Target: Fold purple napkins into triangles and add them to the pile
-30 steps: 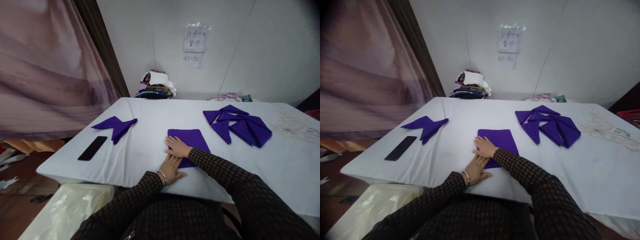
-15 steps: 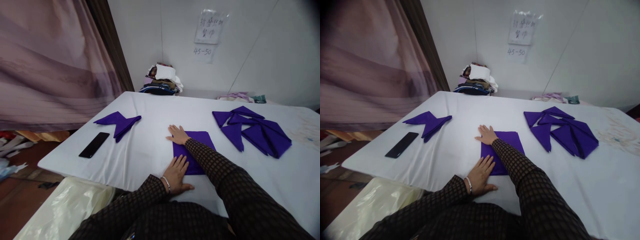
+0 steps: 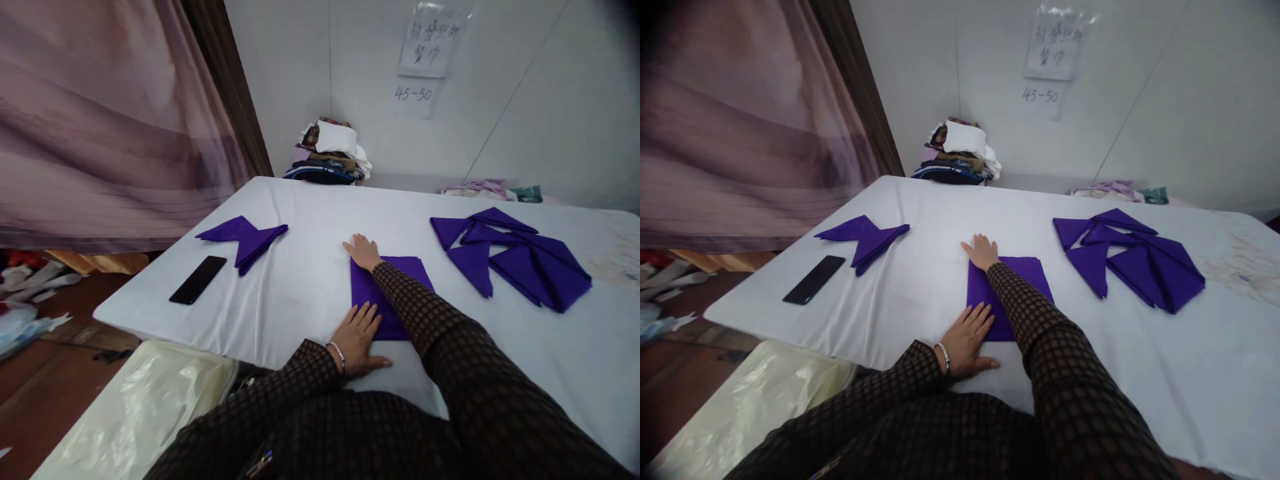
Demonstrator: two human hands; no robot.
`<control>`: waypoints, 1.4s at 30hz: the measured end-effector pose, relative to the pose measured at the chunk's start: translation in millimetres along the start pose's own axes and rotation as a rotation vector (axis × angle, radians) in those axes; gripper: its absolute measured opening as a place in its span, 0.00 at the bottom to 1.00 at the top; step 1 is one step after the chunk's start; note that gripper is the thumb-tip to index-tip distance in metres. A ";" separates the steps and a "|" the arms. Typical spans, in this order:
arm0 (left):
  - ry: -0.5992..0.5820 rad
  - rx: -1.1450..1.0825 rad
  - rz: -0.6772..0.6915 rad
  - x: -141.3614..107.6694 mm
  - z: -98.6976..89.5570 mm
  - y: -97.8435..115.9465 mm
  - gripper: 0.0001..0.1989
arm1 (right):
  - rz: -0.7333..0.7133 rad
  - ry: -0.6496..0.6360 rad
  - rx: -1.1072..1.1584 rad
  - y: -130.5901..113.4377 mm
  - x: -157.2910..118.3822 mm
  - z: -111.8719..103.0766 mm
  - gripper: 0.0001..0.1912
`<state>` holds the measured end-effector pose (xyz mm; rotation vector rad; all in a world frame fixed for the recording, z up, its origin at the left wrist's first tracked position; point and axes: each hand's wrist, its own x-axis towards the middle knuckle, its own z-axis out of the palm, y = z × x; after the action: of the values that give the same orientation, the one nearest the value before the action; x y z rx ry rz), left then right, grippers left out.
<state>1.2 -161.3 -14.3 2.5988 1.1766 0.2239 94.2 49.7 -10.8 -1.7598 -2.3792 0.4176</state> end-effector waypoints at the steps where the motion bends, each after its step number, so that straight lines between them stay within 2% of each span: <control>1: 0.003 -0.003 0.001 0.1 0.9 -0.4 0.47 | -0.036 0.003 -0.004 -0.8 -7.8 -2.7 0.40; 6: 0.019 -0.018 0.003 0.7 7.4 -2.7 0.47 | -0.362 0.014 -0.110 -10.7 -62.3 3.5 0.39; 9: 0.024 -0.021 -0.001 1.3 9.7 -2.8 0.48 | -0.424 -0.008 -0.142 -16.9 -71.1 14.0 0.39; 16: -0.007 -0.019 0.013 2.0 4.7 -2.6 0.48 | -0.322 0.020 -0.152 -19.2 -20.8 14.8 0.39; 24: 0.007 -0.002 0.036 1.2 10.7 -7.0 0.49 | -0.203 -0.046 -0.099 -17.6 21.0 11.4 0.41; 28: 0.012 0.020 0.040 1.2 14.5 -8.3 0.50 | -0.195 0.039 -0.105 -17.3 32.9 11.3 0.38; 33: 0.012 0.035 0.050 0.7 15.7 -10.4 0.50 | -0.153 0.134 -0.107 -20.4 41.0 11.6 0.37; 38: 0.005 0.034 0.042 2.0 13.8 -9.9 0.49 | -0.037 0.071 0.055 -19.3 46.8 -10.8 0.34; 40: 0.013 0.031 0.038 2.9 12.4 -9.0 0.48 | -0.026 0.062 0.119 -16.5 33.1 -23.8 0.33; 42: 0.019 0.021 0.030 4.0 11.0 -8.3 0.48 | -0.081 0.078 0.131 -13.5 0.3 -32.5 0.33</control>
<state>0.7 -155.1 -27.2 2.6396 1.1532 0.2437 91.1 50.6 24.3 -1.5889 -2.3036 0.4731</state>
